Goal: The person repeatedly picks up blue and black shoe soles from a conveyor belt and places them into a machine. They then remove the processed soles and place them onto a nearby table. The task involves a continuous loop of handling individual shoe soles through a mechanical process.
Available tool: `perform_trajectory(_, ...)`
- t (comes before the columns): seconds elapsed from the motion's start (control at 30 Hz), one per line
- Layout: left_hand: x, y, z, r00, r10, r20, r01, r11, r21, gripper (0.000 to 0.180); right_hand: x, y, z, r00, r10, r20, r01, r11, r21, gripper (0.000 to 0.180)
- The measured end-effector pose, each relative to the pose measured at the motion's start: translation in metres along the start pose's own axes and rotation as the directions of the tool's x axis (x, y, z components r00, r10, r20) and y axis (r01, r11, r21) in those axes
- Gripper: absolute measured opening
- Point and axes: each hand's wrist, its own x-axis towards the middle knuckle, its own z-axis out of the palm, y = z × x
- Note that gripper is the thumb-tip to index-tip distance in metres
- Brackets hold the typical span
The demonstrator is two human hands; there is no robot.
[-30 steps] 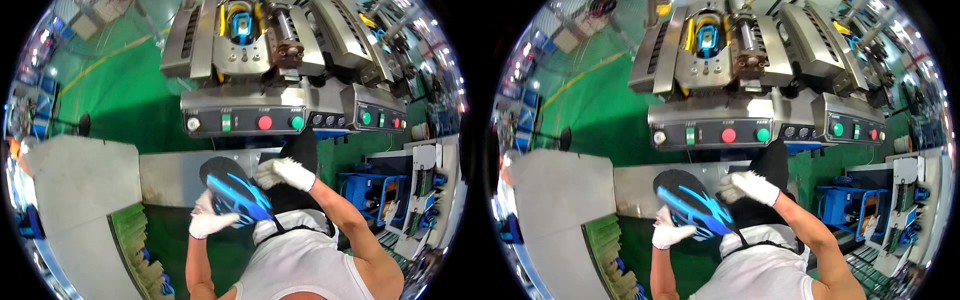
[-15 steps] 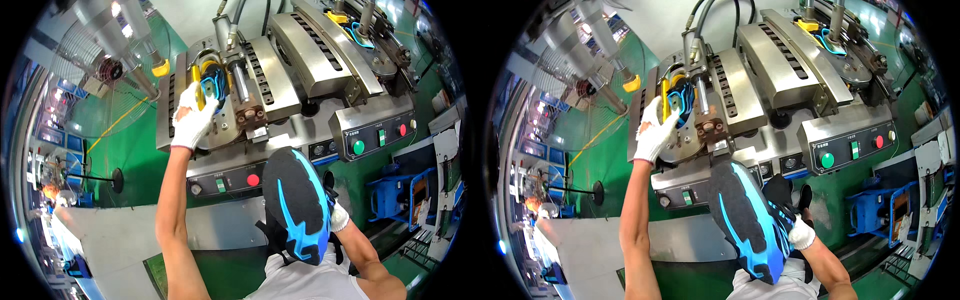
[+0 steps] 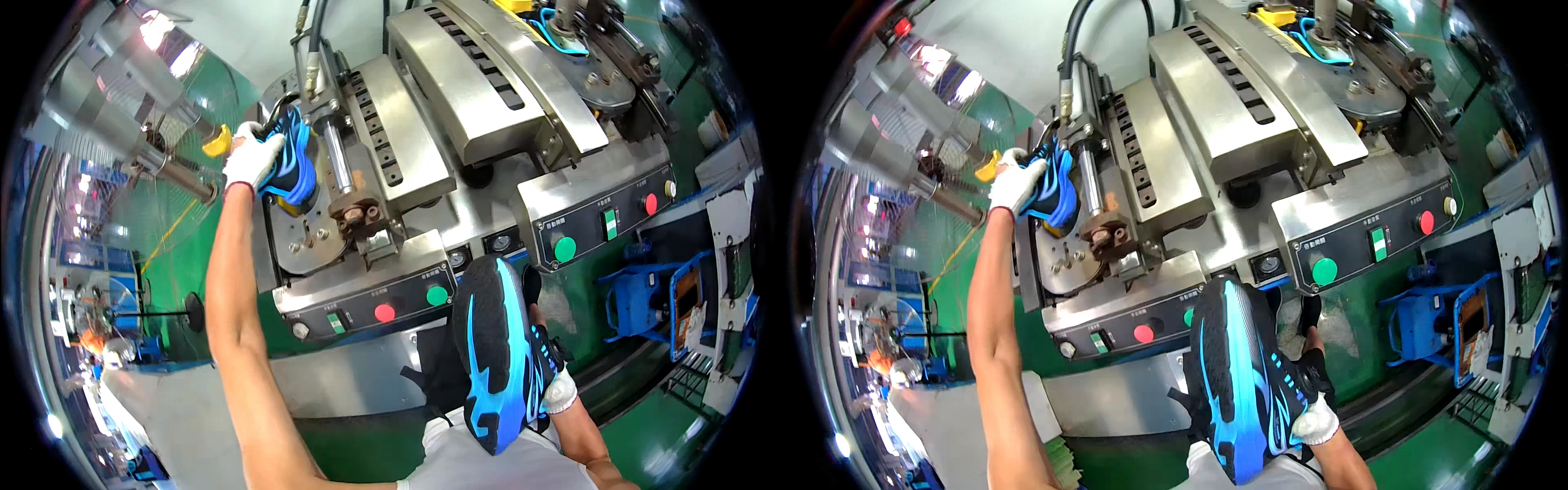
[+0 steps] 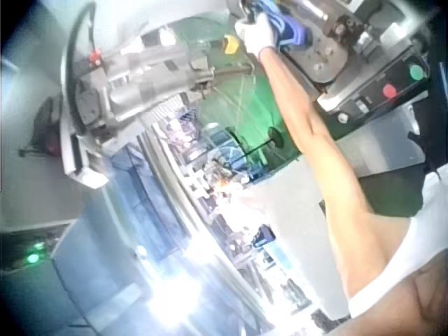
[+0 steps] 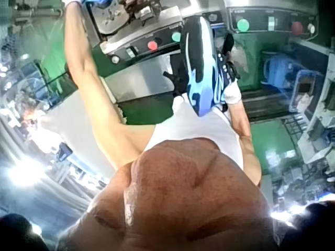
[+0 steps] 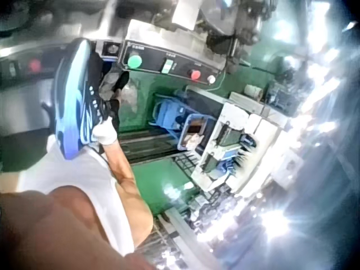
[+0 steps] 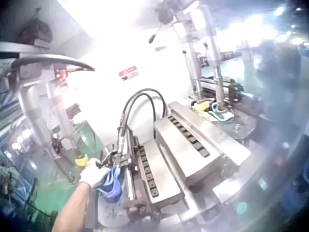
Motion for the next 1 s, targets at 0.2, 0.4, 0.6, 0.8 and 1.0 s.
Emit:
perform_trajectory(0.2,-0.151,-0.009,-0.129,0.943,0.095,-0.32,-0.165,0.965,-0.201,0.056,0.0,0.002,0.01,0.997,-0.079,0.001,0.078,0.98,0.181,0.102)
perform_trajectory(0.4,-0.381,-0.068,-0.132,0.923,-0.104,-0.371,-0.017,0.952,-0.307,0.048,0.041,-0.01,0.05,0.991,-0.115,-0.069,0.104,0.983,-0.15,0.031)
perform_trajectory(0.6,-0.552,-0.157,-0.063,0.894,-0.387,-0.227,0.357,0.92,-0.163,0.045,0.159,-0.034,0.232,0.96,-0.234,0.156,0.281,0.815,-0.506,0.03)
perform_trajectory(0.8,-0.626,-0.181,0.004,0.86,-0.511,-0.004,0.51,0.858,0.051,0.052,0.329,-0.029,0.335,0.978,-0.043,0.203,0.19,0.575,-0.796,0.03)
perform_trajectory(1.0,-0.638,-0.19,0.028,0.869,-0.494,-0.015,0.488,0.862,-0.136,0.056,0.475,-0.035,0.33,0.997,-0.018,-0.08,-0.075,0.215,-0.974,0.035)
